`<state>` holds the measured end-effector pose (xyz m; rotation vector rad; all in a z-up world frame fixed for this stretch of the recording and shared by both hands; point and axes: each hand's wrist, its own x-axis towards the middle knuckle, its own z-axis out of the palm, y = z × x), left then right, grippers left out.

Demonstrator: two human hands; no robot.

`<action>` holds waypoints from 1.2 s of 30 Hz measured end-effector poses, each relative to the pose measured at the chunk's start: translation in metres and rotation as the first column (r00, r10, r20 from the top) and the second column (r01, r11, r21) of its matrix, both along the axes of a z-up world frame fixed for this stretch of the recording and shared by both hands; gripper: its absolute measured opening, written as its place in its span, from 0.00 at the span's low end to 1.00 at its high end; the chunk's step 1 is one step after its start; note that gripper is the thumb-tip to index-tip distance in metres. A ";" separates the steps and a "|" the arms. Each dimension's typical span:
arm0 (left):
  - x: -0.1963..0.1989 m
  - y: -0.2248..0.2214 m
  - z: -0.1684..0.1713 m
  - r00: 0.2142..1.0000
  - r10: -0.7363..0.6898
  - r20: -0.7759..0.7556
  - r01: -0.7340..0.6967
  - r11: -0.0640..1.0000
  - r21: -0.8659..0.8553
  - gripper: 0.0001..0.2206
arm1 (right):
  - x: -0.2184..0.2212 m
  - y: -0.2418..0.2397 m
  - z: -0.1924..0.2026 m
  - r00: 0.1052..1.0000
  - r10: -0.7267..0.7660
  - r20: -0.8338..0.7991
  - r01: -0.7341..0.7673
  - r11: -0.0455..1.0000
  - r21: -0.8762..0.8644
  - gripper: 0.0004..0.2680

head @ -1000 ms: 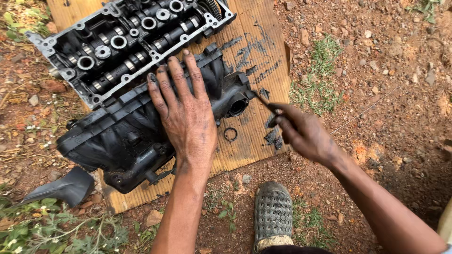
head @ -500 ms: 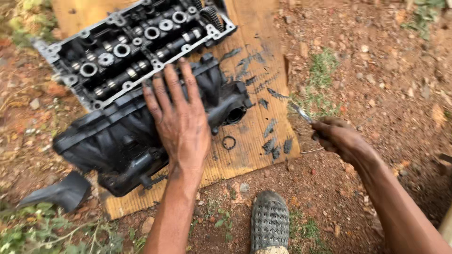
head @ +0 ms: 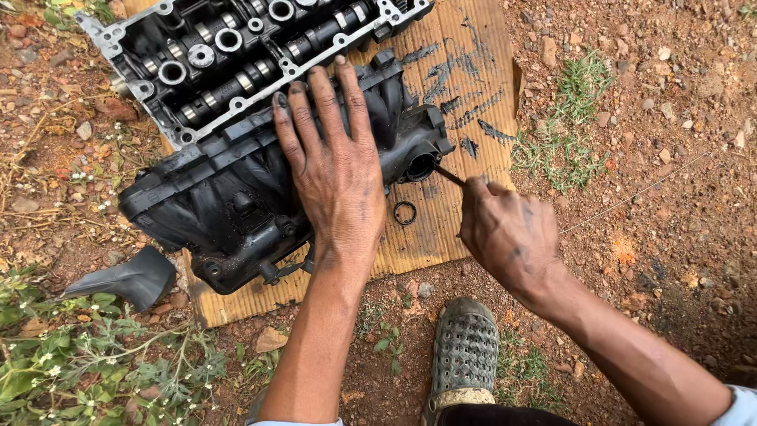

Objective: The person scrapes carbon and grime from an intake manifold and a cylinder head using a small metal blade and their hands.

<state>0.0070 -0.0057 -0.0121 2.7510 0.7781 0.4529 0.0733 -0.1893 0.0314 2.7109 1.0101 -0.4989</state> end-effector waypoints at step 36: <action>0.012 0.005 0.015 0.931 -0.018 -0.366 0.059 0.993 0.102 0.40 | -0.001 0.035 -0.017 0.183 -0.383 -0.906 0.910 0.415 0.008 0.13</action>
